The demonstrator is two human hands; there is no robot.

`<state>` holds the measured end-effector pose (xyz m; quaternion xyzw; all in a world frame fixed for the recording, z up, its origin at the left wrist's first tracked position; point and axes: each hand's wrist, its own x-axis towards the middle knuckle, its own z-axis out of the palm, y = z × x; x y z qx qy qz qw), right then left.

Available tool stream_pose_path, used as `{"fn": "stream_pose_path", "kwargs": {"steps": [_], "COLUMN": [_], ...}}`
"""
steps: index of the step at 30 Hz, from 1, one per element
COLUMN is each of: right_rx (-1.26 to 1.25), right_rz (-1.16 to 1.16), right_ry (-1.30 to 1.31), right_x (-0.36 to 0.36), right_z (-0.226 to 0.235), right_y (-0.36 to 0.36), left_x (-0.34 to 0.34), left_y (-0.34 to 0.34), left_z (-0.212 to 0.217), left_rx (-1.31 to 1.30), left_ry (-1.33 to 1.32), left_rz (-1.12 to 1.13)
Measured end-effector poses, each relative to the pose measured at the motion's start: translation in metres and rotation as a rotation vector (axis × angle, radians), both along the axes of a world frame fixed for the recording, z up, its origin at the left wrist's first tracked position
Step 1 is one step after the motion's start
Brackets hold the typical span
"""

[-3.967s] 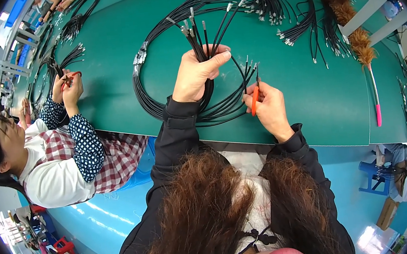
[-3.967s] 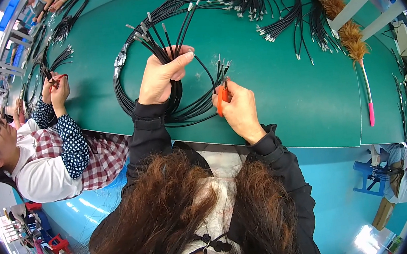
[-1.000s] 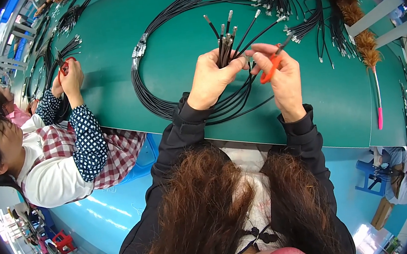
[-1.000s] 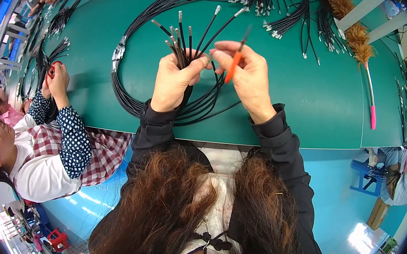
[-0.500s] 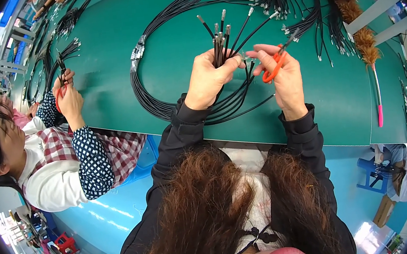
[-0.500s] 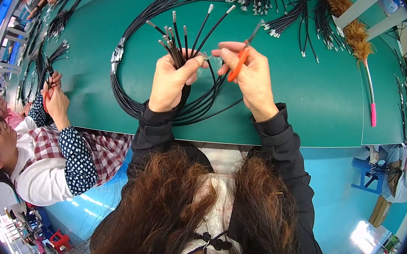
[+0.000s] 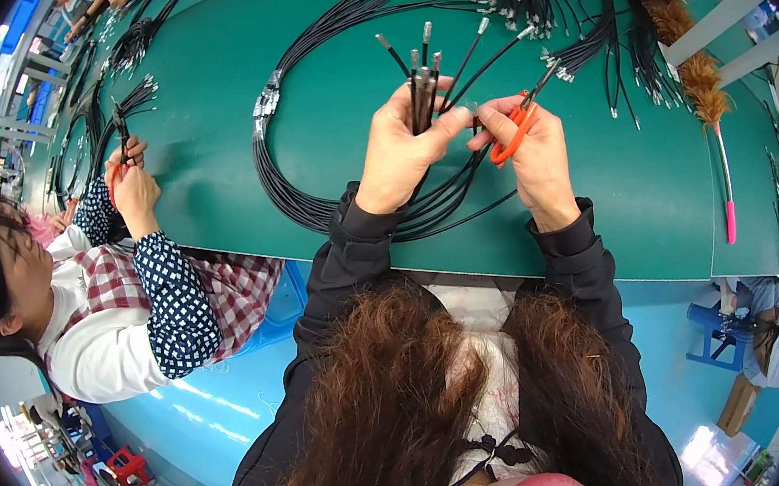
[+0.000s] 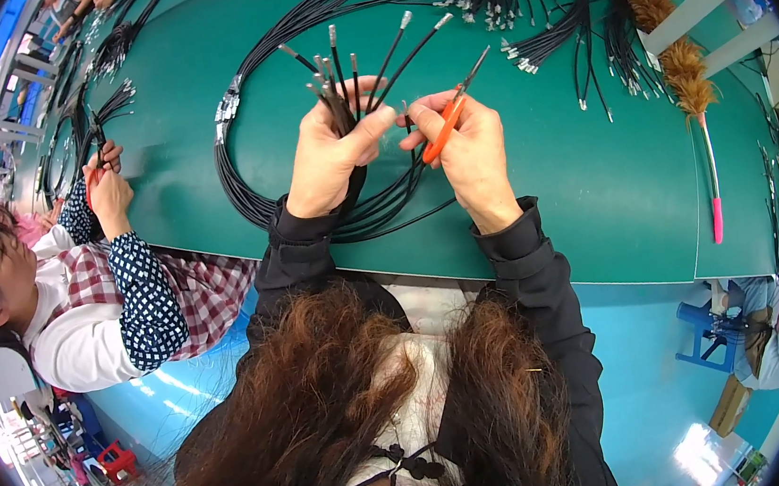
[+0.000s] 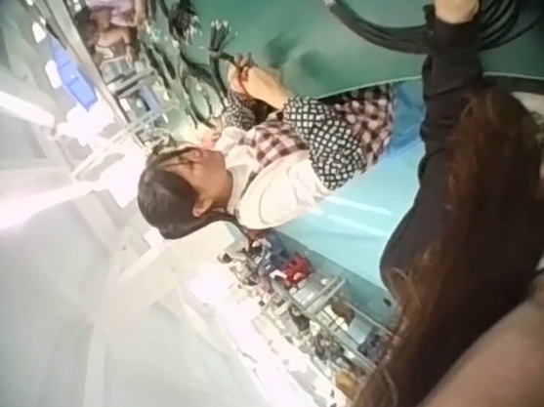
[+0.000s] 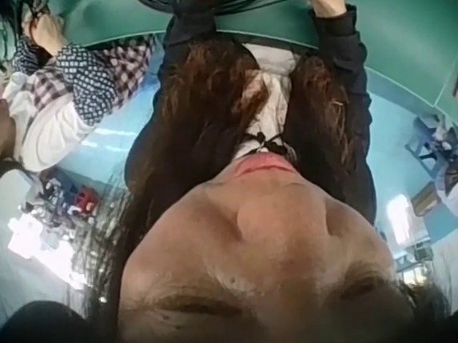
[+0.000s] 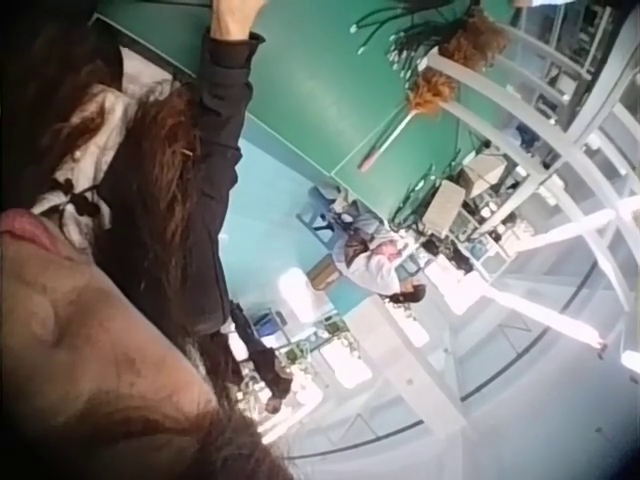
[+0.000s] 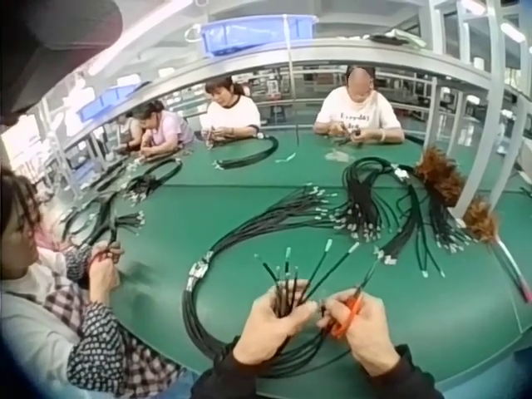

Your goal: The person holds a bundle of black cables and uses orange shears to snip the ends of the individual wires. After trimming the wires, they set the shears down and pick up a single cable from the bundle.

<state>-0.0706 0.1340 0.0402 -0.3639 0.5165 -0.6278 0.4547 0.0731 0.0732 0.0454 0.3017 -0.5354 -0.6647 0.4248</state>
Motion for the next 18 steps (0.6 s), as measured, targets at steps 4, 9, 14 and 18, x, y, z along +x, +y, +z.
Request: {"fn": "stream_pose_path", "kwargs": {"steps": [4, 9, 14, 18], "right_rx": [-0.013, -0.032, -0.008, 0.024], "right_rz": [0.022, -0.05, -0.064, -0.072], "right_ry": [0.027, 0.097, 0.136, 0.148], "right_x": [0.007, 0.004, 0.003, -0.003], "right_z": [-0.004, -0.008, -0.007, -0.009], "right_y": [0.001, 0.008, 0.003, 0.0], "left_x": [0.001, -0.009, -0.01, -0.015], "left_y": [0.005, 0.013, 0.019, 0.015], "left_z": [-0.006, -0.016, -0.012, -0.012], "left_rx": [-0.085, -0.172, -0.321, -0.311], "left_ry": [0.033, -0.072, -0.242, -0.208], "left_rz": [0.023, 0.107, 0.172, 0.141]}}
